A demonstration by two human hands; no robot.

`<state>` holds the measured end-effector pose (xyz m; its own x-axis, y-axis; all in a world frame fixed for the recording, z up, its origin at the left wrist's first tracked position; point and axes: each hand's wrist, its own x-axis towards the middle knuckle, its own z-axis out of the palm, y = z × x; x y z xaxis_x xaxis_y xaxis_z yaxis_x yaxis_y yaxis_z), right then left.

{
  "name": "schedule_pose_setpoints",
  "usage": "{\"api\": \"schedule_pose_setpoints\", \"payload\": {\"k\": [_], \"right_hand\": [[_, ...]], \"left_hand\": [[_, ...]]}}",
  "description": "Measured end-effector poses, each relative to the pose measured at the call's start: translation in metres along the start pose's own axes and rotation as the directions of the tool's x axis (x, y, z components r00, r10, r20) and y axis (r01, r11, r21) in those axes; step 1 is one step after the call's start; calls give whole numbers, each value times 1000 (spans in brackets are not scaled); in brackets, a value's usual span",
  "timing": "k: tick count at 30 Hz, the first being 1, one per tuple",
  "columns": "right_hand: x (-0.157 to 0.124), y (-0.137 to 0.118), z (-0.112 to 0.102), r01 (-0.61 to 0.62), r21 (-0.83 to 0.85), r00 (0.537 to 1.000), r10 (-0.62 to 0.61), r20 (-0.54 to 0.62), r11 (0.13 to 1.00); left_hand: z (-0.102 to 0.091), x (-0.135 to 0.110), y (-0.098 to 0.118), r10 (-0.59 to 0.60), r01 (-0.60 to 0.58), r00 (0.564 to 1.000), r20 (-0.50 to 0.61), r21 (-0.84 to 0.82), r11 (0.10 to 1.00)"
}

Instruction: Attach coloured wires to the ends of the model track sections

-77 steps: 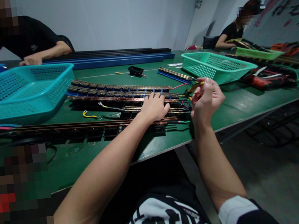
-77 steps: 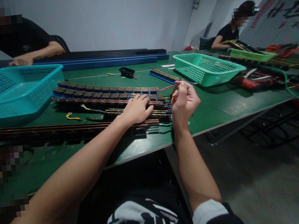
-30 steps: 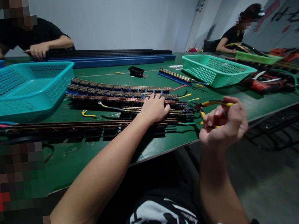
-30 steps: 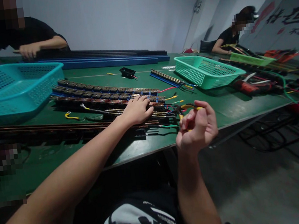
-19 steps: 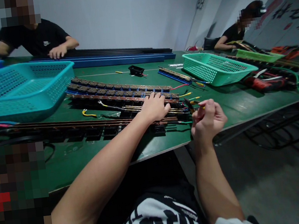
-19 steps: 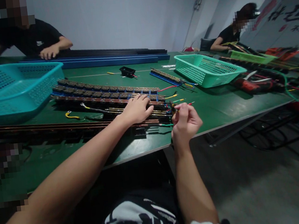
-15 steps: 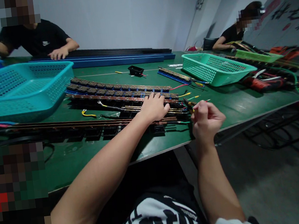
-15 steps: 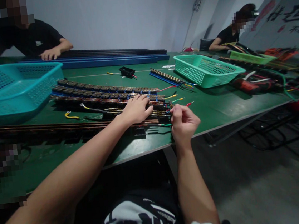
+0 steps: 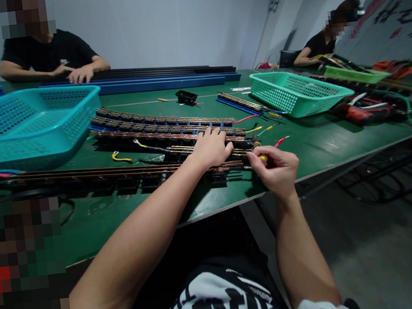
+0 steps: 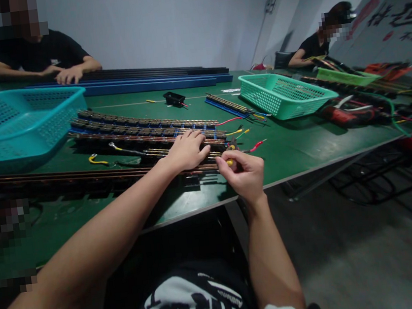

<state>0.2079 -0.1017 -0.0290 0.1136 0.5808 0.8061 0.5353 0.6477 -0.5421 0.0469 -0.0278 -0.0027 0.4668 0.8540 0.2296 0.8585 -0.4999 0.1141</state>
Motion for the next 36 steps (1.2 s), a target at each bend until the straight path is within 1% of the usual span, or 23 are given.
{"api": "schedule_pose_setpoints", "payload": {"k": [2, 4, 6, 8, 11, 13, 14, 17, 19, 22, 26, 28, 30, 33, 36], "right_hand": [[-2, 1, 3, -66, 34, 996, 68, -64, 997], [-2, 1, 8, -142, 91, 971, 157, -182, 986], [-2, 0, 13, -198, 174, 918, 245, -313, 965], [0, -3, 17, -232, 262, 856, 325, -402, 937], [6, -7, 17, -241, 393, 791, 414, -451, 888], [10, -8, 14, -224, 482, 761, 461, -457, 847], [12, -8, 12, -218, 520, 753, 481, -448, 826], [14, -7, 6, -221, 579, 761, 510, -401, 785], [13, -8, 3, -207, 579, 775, 494, -395, 789], [11, -14, -3, -170, 547, 782, 450, -432, 820], [6, -32, -16, -132, 480, 766, 396, -505, 867], [3, -41, -23, -128, 448, 758, 379, -531, 885], [0, -47, -28, -142, 431, 758, 378, -531, 891], [-3, -49, -29, -167, 435, 763, 395, -511, 885], [-3, -43, -22, -185, 453, 774, 414, -480, 872]], "left_hand": [[0, 0, 0, 1, -1, 1000, -1, 2, 1000], [-1, -1, 1, 3, -3, 1000, -5, 7, 1000], [-1, -1, 1, 5, -5, 1000, -8, 11, 1000], [-1, -1, 1, 7, -7, 1000, -10, 12, 1000], [-1, -1, 0, 10, -10, 1000, -19, 15, 1000], [0, -1, 0, 14, -14, 1000, -24, 17, 1000], [0, 0, 0, 15, -15, 1000, -27, 16, 1000], [1, 0, -1, 15, -15, 999, -35, 13, 1000], [1, 0, -1, 14, -13, 999, -38, 17, 1000], [1, 0, -1, 11, -10, 1000, -26, 24, 1000], [0, 0, -1, 13, -12, 1000, -14, 19, 1000], [0, 0, -1, 9, -9, 1000, -16, 17, 1000], [-1, 0, 0, 9, -9, 1000, -18, 16, 1000], [-1, 0, 0, 13, -12, 1000, -19, 10, 1000], [-1, 0, 0, 6, -6, 1000, -16, 5, 1000]]}}
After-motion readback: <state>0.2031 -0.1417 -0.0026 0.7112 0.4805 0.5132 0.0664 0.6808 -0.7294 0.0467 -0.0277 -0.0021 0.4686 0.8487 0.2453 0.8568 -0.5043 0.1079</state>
